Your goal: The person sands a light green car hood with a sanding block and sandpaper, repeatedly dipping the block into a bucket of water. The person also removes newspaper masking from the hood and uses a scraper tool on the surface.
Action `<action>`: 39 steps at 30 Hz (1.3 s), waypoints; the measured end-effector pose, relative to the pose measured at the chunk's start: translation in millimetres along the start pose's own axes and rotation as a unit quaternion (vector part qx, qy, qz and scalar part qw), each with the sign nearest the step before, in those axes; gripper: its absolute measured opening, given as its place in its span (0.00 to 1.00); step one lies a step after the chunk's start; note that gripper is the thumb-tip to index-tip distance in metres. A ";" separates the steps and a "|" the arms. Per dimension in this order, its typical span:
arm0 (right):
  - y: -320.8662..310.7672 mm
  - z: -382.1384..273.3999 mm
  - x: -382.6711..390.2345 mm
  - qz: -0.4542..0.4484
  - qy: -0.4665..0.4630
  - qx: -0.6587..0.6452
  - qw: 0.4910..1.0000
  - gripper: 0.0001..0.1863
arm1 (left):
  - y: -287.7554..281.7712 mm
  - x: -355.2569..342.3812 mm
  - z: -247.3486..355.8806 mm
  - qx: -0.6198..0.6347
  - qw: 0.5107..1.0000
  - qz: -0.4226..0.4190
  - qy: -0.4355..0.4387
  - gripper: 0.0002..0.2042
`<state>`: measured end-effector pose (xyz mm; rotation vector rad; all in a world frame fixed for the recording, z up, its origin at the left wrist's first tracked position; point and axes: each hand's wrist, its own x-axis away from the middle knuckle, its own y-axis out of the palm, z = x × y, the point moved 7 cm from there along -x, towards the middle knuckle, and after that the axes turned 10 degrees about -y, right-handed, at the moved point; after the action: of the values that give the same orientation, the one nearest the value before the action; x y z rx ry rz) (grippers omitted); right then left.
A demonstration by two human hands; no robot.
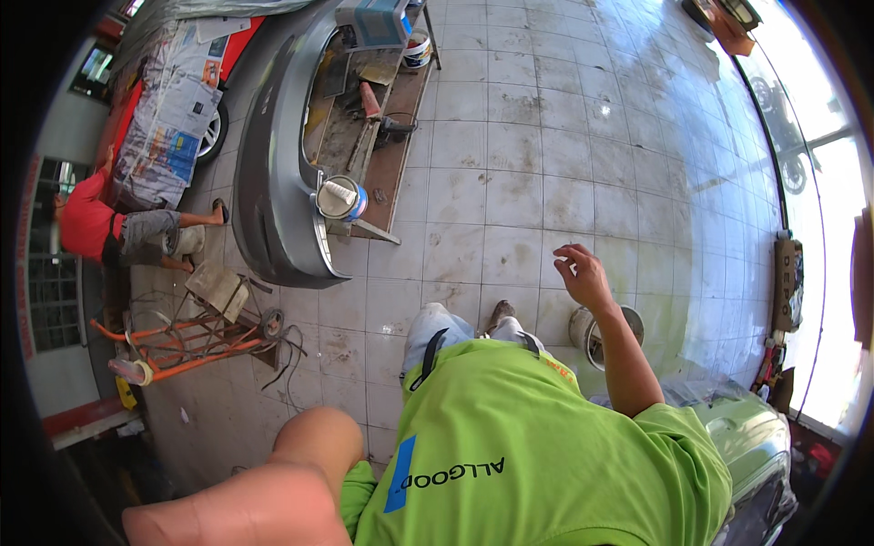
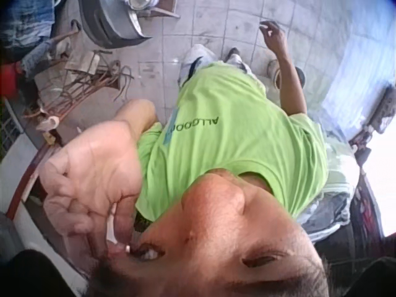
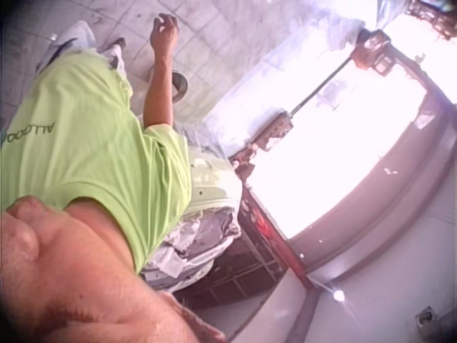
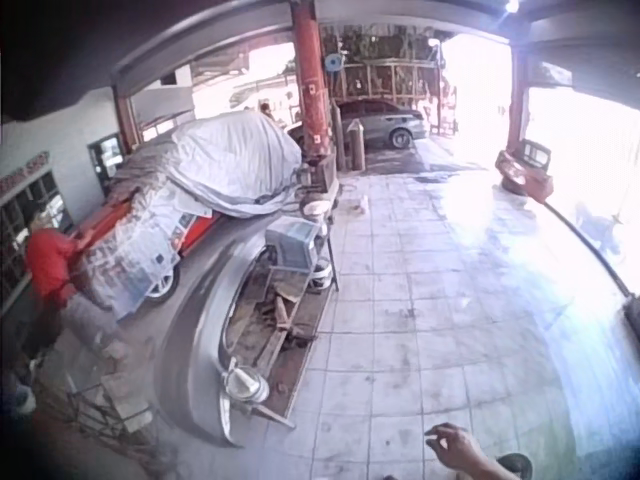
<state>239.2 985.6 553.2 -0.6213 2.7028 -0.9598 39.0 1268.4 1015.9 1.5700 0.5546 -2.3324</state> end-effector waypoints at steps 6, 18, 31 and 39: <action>61.2 -7.4 -106.3 -0.106 -0.046 -0.011 0.993 0.10 | -22.6 48.8 -145.1 -0.014 0.981 -0.115 -0.154 0.22; 157.9 39.8 -233.9 -0.317 0.074 -0.002 0.946 0.15 | -129.7 439.6 -790.5 0.206 0.493 0.458 -0.710 0.27; 49.7 168.3 -178.0 -0.143 0.520 0.051 0.841 0.15 | -166.6 507.3 -928.3 0.127 0.397 0.612 -0.672 0.20; 103.3 81.9 -431.5 -0.224 0.240 0.067 0.942 0.18 | -52.1 450.8 -837.1 0.063 0.359 0.551 -0.751 0.18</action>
<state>617.1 1208.1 446.9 -1.1361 2.9195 -1.5763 536.6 1692.2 323.5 -0.6852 -0.8890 -1.4661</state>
